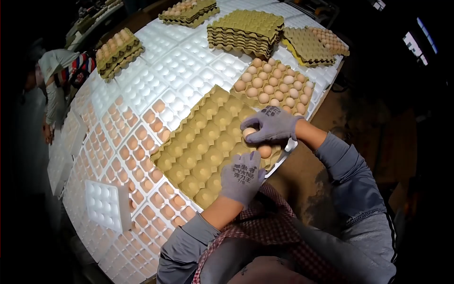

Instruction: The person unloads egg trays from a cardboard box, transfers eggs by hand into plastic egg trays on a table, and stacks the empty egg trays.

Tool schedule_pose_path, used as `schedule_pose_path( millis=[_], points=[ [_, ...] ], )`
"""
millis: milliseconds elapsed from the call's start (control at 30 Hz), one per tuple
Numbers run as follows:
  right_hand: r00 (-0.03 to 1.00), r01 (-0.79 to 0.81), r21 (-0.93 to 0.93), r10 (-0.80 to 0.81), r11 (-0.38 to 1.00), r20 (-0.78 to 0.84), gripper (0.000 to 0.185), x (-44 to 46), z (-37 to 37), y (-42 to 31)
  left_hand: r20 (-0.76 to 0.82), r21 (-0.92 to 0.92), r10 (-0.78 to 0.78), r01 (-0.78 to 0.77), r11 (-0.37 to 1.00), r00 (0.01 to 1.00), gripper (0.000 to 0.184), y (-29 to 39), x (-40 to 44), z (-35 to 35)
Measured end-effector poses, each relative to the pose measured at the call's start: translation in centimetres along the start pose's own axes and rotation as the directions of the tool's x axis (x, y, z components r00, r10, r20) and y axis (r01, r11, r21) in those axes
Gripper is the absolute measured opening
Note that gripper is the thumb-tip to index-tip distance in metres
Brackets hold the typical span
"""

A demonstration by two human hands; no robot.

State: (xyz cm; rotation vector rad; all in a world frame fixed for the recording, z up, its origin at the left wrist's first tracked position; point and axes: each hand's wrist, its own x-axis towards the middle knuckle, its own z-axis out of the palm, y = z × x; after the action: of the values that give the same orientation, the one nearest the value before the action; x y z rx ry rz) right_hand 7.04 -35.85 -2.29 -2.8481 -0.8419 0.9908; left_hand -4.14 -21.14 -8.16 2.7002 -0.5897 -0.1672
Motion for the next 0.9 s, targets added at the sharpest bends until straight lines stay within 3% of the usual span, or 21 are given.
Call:
schedule_pose_path(
  millis=[33, 67, 133, 167, 200, 233, 267, 300, 333, 400, 433, 467, 500, 533, 567, 633, 700, 767, 800, 867, 900],
  points=[
    [0.993, 0.084, 0.599, -0.02, 0.796, -0.113, 0.048, -0.9, 1.2, 2.9, 0.032, -0.153, -0.028, 0.033, 0.988, 0.999, 0.033, -0.3, -0.1, -1.4],
    [0.976, 0.197, 0.94, 0.03, 0.278, -0.214, 0.049, -1.6, 1.8, 5.7, 0.058, -0.304, -0.054, 0.069, 0.95, 0.997, 0.031, -0.7, 0.0, -2.3],
    [0.911, 0.412, 0.904, 0.067, -0.111, -0.407, 0.048, -3.5, 3.6, 8.9, -0.034, -0.445, -0.07, 0.048, 0.894, 0.997, 0.031, -1.3, 0.3, -2.2],
    [0.933, 0.357, 0.933, 0.039, 0.039, -0.358, 0.058, -4.6, 3.2, 9.3, -0.149, -0.293, -0.013, -0.031, 0.956, 0.989, 0.03, -1.4, 0.7, -2.3],
    [0.92, 0.358, 0.808, -0.029, 0.467, -0.391, 0.057, -4.5, 2.7, 9.9, -0.242, -0.124, 0.063, -0.095, 0.988, 0.968, 0.029, -1.5, 1.0, -2.3],
    [0.941, 0.265, 0.557, -0.086, 0.787, -0.326, 0.055, -4.9, 1.9, 8.5, -0.13, 0.039, 0.123, -0.119, 0.992, 0.984, 0.034, -1.0, 2.0, -2.5],
    [0.961, 0.17, 0.187, -0.121, 0.967, -0.249, 0.054, -5.0, 1.0, 7.0, 0.01, 0.156, 0.104, -0.104, 0.982, 0.995, 0.039, 0.1, 3.2, -2.6],
    [0.94, 0.161, -0.092, -0.181, 0.983, -0.289, 0.053, -4.4, 1.9, 6.6, 0.141, 0.278, 0.053, -0.091, 0.956, 0.989, 0.045, 1.4, 4.2, -2.7],
    [0.91, 0.14, -0.37, -0.267, 0.919, -0.318, 0.051, -3.4, 3.5, 6.1, 0.16, 0.25, -0.02, -0.021, 0.968, 0.987, 0.059, 2.0, 4.9, -1.2],
    [0.866, 0.135, -0.434, -0.318, 0.891, -0.385, 0.051, -1.8, 4.9, 5.8, -0.062, 0.31, 0.035, -0.014, 0.95, 0.997, 0.062, 1.8, 6.2, 1.7],
    [0.877, 0.164, -0.47, -0.347, 0.867, -0.333, 0.052, -1.7, 3.6, 5.5, 0.036, 0.206, 0.023, -0.03, 0.978, 0.999, 0.06, 1.2, 6.4, 0.5],
    [0.913, 0.209, -0.364, -0.314, 0.908, -0.259, 0.038, -2.1, 1.4, 5.3, 0.135, 0.09, 0.03, -0.043, 0.995, 0.99, 0.057, 0.8, 6.3, -1.0],
    [0.912, 0.242, -0.185, -0.288, 0.953, -0.292, 0.029, -1.9, -0.6, 5.5, 0.121, 0.097, 0.009, -0.021, 0.995, 0.993, 0.057, -0.4, 5.8, -1.6],
    [0.915, 0.266, 0.002, -0.252, 0.964, -0.316, 0.021, -1.3, -2.8, 5.5, -0.002, -0.071, 0.047, -0.047, 0.996, 0.999, 0.054, -2.2, 5.0, -2.3],
    [0.884, 0.299, 0.041, -0.26, 0.954, -0.388, 0.016, -0.6, -5.3, 4.8, -0.129, -0.229, 0.069, -0.098, 0.969, 0.989, 0.05, -4.2, 4.2, -3.3],
    [0.811, 0.398, 0.007, -0.348, 0.917, -0.47, 0.013, 2.8, -8.1, 3.4, -0.224, -0.246, -0.087, 0.03, 0.969, 0.971, 0.046, -8.0, 3.1, -7.8],
    [0.818, 0.523, 0.207, -0.418, 0.827, -0.394, 0.029, 8.0, -8.0, 1.4, -0.189, -0.21, -0.283, 0.243, 0.947, 0.94, 0.049, -13.1, 3.5, -9.8],
    [0.834, 0.521, 0.258, -0.422, 0.813, -0.354, 0.049, 13.9, -7.8, -0.3, -0.157, -0.088, -0.405, 0.396, 0.914, 0.901, 0.054, -18.8, 4.8, -9.6],
    [0.85, 0.481, 0.211, -0.394, 0.851, -0.349, 0.056, 16.4, -7.5, -1.4, -0.008, -0.022, -0.478, 0.477, 0.878, 0.878, 0.054, -20.8, 6.0, -9.9],
    [0.924, 0.378, 0.228, -0.352, 0.897, -0.15, 0.054, 20.5, -7.9, -4.4, 0.079, 0.108, -0.478, 0.469, 0.877, 0.875, 0.053, -23.9, 7.8, -7.8],
    [0.932, 0.356, 0.1, -0.345, 0.929, -0.11, 0.047, 23.0, -7.2, -5.5, 0.172, 0.175, -0.487, 0.46, 0.87, 0.856, 0.051, -25.4, 8.8, -6.1]
  ],
)
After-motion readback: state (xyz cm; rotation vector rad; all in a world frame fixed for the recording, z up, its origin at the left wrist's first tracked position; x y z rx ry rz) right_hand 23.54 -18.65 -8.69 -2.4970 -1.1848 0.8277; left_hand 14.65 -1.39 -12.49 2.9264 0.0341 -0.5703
